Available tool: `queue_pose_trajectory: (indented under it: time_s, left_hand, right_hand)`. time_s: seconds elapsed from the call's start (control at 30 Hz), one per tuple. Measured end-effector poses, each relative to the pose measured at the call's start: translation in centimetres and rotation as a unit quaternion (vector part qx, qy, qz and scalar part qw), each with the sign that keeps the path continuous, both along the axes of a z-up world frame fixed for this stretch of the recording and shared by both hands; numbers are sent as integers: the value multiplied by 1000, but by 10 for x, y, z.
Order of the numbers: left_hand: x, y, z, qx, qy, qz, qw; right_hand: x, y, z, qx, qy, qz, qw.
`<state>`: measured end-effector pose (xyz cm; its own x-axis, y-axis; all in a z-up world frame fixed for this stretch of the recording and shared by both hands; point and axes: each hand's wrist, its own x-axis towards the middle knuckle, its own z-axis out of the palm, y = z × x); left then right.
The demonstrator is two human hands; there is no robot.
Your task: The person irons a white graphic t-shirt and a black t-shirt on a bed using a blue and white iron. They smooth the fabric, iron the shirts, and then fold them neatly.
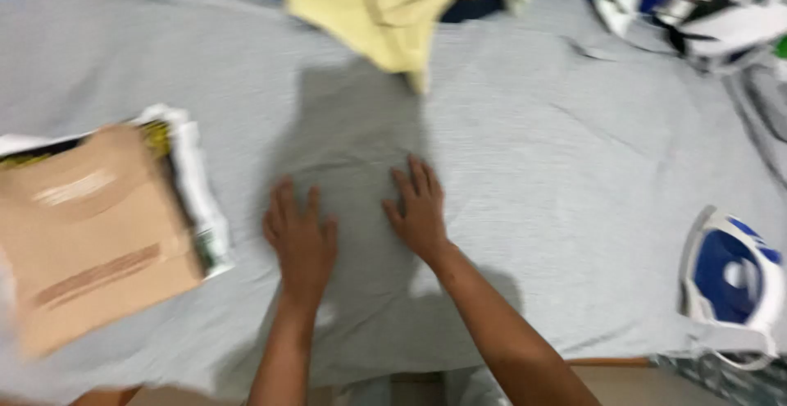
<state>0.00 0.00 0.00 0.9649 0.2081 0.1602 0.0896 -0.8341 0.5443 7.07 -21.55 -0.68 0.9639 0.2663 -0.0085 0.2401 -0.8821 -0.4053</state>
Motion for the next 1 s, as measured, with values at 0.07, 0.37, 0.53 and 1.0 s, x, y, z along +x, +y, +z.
queue_pose_trajectory:
  time_s: [0.07, 0.37, 0.53, 1.0]
  left_hand:
    - [21, -56, -9, -1, 27, -41, 999]
    - [119, -281, -6, 23, 64, -222, 973]
    - [187, -375, -8, 27, 41, -243, 969]
    - [361, -507, 18, 31, -93, -241, 966]
  right_hand:
    - [10, -63, 5, -37, 6, -45, 998]
    - [59, -313, 0, -134, -13, -158, 978]
    - [113, -378, -4, -130, -42, -182, 974]
    - [235, -420, -10, -111, -133, -309, 935]
